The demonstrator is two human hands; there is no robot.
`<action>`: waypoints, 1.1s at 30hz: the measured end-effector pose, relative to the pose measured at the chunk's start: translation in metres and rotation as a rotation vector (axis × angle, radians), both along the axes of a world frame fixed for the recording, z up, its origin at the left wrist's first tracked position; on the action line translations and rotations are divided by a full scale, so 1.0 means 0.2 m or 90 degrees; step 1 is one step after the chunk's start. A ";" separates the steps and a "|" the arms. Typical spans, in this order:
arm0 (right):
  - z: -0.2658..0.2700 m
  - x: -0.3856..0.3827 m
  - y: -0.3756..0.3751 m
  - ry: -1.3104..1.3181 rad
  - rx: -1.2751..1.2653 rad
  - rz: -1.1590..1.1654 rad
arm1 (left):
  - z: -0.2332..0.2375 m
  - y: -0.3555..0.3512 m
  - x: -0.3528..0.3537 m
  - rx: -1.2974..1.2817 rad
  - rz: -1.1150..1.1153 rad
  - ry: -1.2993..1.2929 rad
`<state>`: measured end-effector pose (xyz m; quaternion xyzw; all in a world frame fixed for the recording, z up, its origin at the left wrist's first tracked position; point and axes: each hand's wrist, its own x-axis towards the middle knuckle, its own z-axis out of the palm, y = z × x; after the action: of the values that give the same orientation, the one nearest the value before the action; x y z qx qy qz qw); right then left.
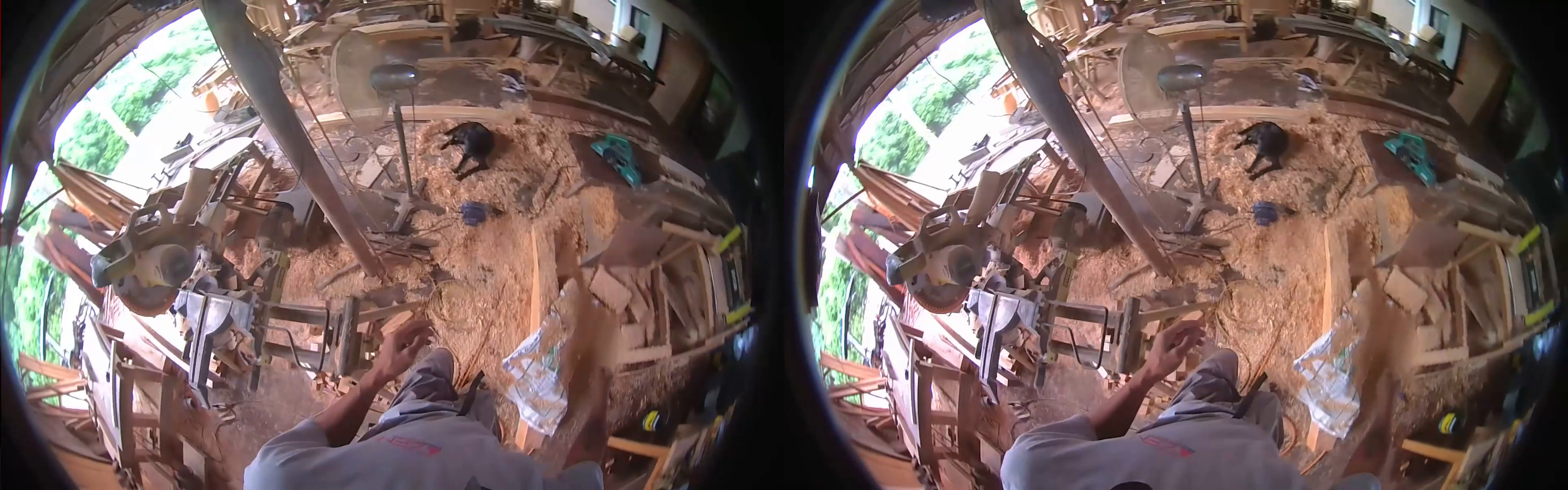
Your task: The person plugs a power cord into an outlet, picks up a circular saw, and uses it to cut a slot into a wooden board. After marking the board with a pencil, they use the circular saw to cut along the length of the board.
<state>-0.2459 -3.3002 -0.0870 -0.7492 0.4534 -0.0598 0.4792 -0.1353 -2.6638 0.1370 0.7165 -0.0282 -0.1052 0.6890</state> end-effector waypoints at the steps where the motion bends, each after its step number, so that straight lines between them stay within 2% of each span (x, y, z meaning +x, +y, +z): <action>1: 0.04 0.17 0.02 0.003 0.007 0.014 | -0.07 0.03 0.06 0.004 0.030 -0.033; 3: 0.27 0.54 0.22 -0.067 0.013 0.118 | -0.09 0.06 0.15 0.006 0.101 0.008; 4: 0.16 0.65 0.25 -0.062 0.020 0.127 | -0.06 0.07 0.20 -0.004 0.158 0.044; 6: -0.14 0.89 0.39 -0.074 0.122 0.131 | -0.03 0.08 0.30 0.048 0.183 0.032; 8: -0.21 1.07 0.68 -0.014 0.226 0.247 | -0.03 0.09 0.42 0.027 0.199 0.021; 9: -0.22 1.14 0.85 0.032 0.200 0.315 | -0.07 0.09 0.49 0.012 0.247 0.032; 10: -0.19 1.24 1.03 0.079 0.318 0.280 | -0.05 0.10 0.59 0.005 0.253 0.033; 11: -0.16 1.31 1.17 0.058 0.333 0.381 | -0.01 0.11 0.63 0.012 0.286 0.005; 12: -0.11 1.39 1.29 0.041 0.353 0.479 | 0.03 0.10 0.63 0.022 0.317 -0.020; 14: 0.05 1.69 1.50 0.012 0.260 0.653 | 0.03 0.12 0.69 -0.022 0.380 -0.014; 15: 0.17 1.85 1.60 0.038 0.202 0.685 | -0.02 0.16 0.67 -0.021 0.425 -0.002; 16: 0.14 2.03 1.65 -0.029 0.148 0.736 | -0.04 0.19 0.63 -0.016 0.469 0.018; 18: 0.41 2.35 1.83 -0.087 0.196 0.755 | -0.04 0.21 0.56 -0.002 0.514 0.016; 20: 0.60 2.63 2.01 -0.131 0.064 0.773 | -0.06 0.26 0.50 0.091 0.599 0.056; 21: 0.67 2.77 2.11 -0.134 0.126 0.786 | -0.06 0.27 0.49 0.099 0.612 0.052; 23: 0.82 3.00 2.29 -0.154 0.209 0.819 | -0.05 0.23 0.46 -0.045 0.729 0.060; 24: 0.88 3.08 2.39 -0.176 0.229 0.841 | -0.04 0.20 0.45 -0.046 0.742 0.068; 26: 0.90 3.26 2.63 -0.197 0.387 0.791 | -0.01 0.18 0.51 0.004 0.839 0.047; 27: 0.88 3.38 2.74 -0.228 0.426 0.842 | 0.00 0.16 0.55 0.017 0.883 0.059; 31: 1.06 3.63 3.16 -0.291 0.447 0.930 | -0.04 0.10 0.71 0.015 1.008 0.017; 33: 1.16 3.69 3.29 -0.295 0.501 0.948 | 0.00 0.08 0.83 0.030 1.023 0.014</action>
<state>0.4916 -2.6416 0.1450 -0.5995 -0.2755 0.2789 0.6978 0.0311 -2.6483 0.1361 0.5311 0.5052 0.4153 0.5386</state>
